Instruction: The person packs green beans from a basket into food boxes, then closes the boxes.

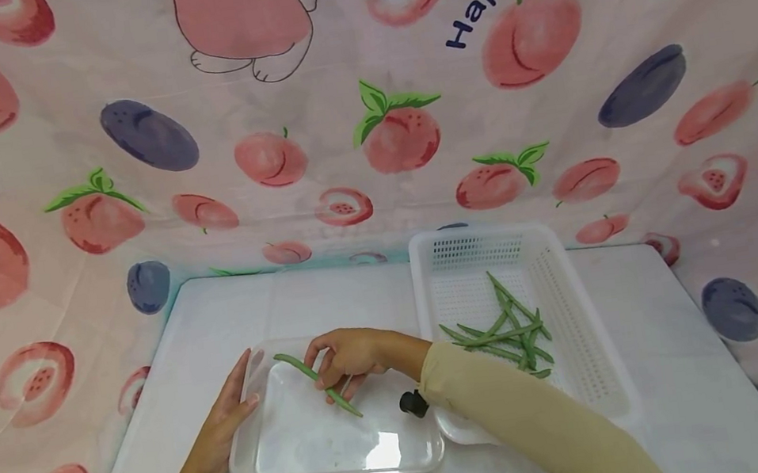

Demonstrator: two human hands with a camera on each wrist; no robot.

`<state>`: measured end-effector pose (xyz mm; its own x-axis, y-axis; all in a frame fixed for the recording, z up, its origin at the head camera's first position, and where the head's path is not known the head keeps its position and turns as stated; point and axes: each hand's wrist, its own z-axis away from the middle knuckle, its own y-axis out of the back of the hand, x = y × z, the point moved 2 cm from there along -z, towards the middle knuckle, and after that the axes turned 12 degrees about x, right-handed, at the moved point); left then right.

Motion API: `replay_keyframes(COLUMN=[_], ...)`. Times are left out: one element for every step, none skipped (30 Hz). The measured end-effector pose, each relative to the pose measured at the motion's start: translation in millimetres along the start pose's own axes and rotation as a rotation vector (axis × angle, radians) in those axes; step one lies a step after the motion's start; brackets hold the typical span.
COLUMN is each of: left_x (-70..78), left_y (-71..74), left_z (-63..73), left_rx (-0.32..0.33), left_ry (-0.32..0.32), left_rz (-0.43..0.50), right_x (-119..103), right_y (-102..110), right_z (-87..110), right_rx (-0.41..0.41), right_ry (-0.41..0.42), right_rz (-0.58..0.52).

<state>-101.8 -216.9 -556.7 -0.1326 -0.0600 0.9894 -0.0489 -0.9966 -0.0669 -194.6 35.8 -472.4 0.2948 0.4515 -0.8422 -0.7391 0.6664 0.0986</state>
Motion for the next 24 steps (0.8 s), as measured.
replay_keyframes(left_x=[-0.2, -0.3, -0.4, -0.3, -0.2, -0.1, 0.1, 0.2, 0.2, 0.3, 0.4, 0.2, 0.1, 0.0, -0.1, -0.1, -0.1, -0.3, -0.2, -0.3, -0.4, -0.5, -0.7, -0.8], left_y=[-0.1, -0.2, -0.3, -0.5, -0.8, -1.0, -1.2, -1.3, -1.3, -1.3, -1.4, -1.2, -1.1, -0.9, -0.8, -0.8, -0.8, -0.8, -0.8, -0.8, -0.8, -0.8, -0.7, -0.6], left_z=[-0.1, -0.2, -0.3, -0.4, -0.5, -0.5, -0.5, -0.4, -0.3, -0.1, 0.0, 0.0, 0.1, 0.1, 0.1, 0.1, 0.0, 0.0, -0.2, -0.3, -0.5, -0.7, -0.9, -1.2], left_rx=[0.000, 0.000, 0.000, 0.000, 0.001, 0.001, 0.003, 0.005, 0.005, 0.005, 0.003, 0.002, 0.002, 0.002, 0.003, 0.003, 0.003, 0.003, 0.005, 0.005, 0.004, 0.004, 0.005, 0.005], left_ry=[0.000, -0.002, -0.004, -0.005, -0.004, -0.005, -0.006, -0.009, -0.009, -0.009, -0.011, -0.012, -0.012, -0.011, -0.009, -0.009, -0.008, -0.007, -0.008, -0.008, -0.009, -0.010, -0.013, -0.016], left_rz=[-0.001, -0.004, -0.008, -0.010, -0.012, -0.012, -0.013, -0.015, -0.016, -0.016, -0.017, -0.019, -0.019, -0.020, -0.020, -0.019, -0.018, -0.017, -0.014, -0.014, -0.013, -0.014, -0.016, -0.020], right_x=[0.4, 0.8, 1.3, 1.7, 2.1, 2.4, 2.4, 2.6, 2.7, 2.7, 2.8, 3.0, 3.1, 3.2, 3.3, 3.3, 3.3, 3.2, 2.9, 2.7, 2.3, 2.0, 1.5, 1.2], right_y=[-0.4, -0.8, -1.2, -1.6, -1.9, -2.3, -2.5, -2.6, -2.7, -2.6, -2.6, -2.5, -2.5, -2.4, -2.5, -2.4, -2.4, -2.4, -2.3, -2.4, -2.5, -2.5, -2.6, -2.7], right_z=[-0.3, -0.4, -0.6, -0.8, -1.0, -1.1, -1.2, -1.3, -1.6, -1.8, -2.0, -2.4, -2.7, -3.0, -3.2, -3.4, -3.7, -3.8, -3.9, -4.0, -4.1, -4.2, -4.2, -4.4], right_rx=[-0.001, -0.002, -0.005, -0.007, -0.008, -0.009, -0.010, -0.009, -0.008, -0.006, -0.005, -0.004, -0.003, -0.002, -0.001, 0.001, 0.003, 0.004, 0.008, 0.010, 0.013, 0.016, 0.019, 0.022], right_ry=[0.000, -0.001, -0.002, -0.003, -0.003, -0.004, -0.002, -0.003, -0.001, 0.000, 0.001, 0.002, 0.002, 0.003, 0.003, 0.003, 0.003, 0.002, 0.003, 0.003, 0.002, 0.002, 0.001, 0.002], right_rz=[-0.003, -0.008, -0.012, -0.016, -0.019, -0.020, -0.020, -0.019, -0.017, -0.014, -0.011, -0.008, -0.006, -0.002, -0.001, -0.001, -0.001, -0.002, -0.001, 0.000, 0.000, 0.003, 0.006, 0.010])
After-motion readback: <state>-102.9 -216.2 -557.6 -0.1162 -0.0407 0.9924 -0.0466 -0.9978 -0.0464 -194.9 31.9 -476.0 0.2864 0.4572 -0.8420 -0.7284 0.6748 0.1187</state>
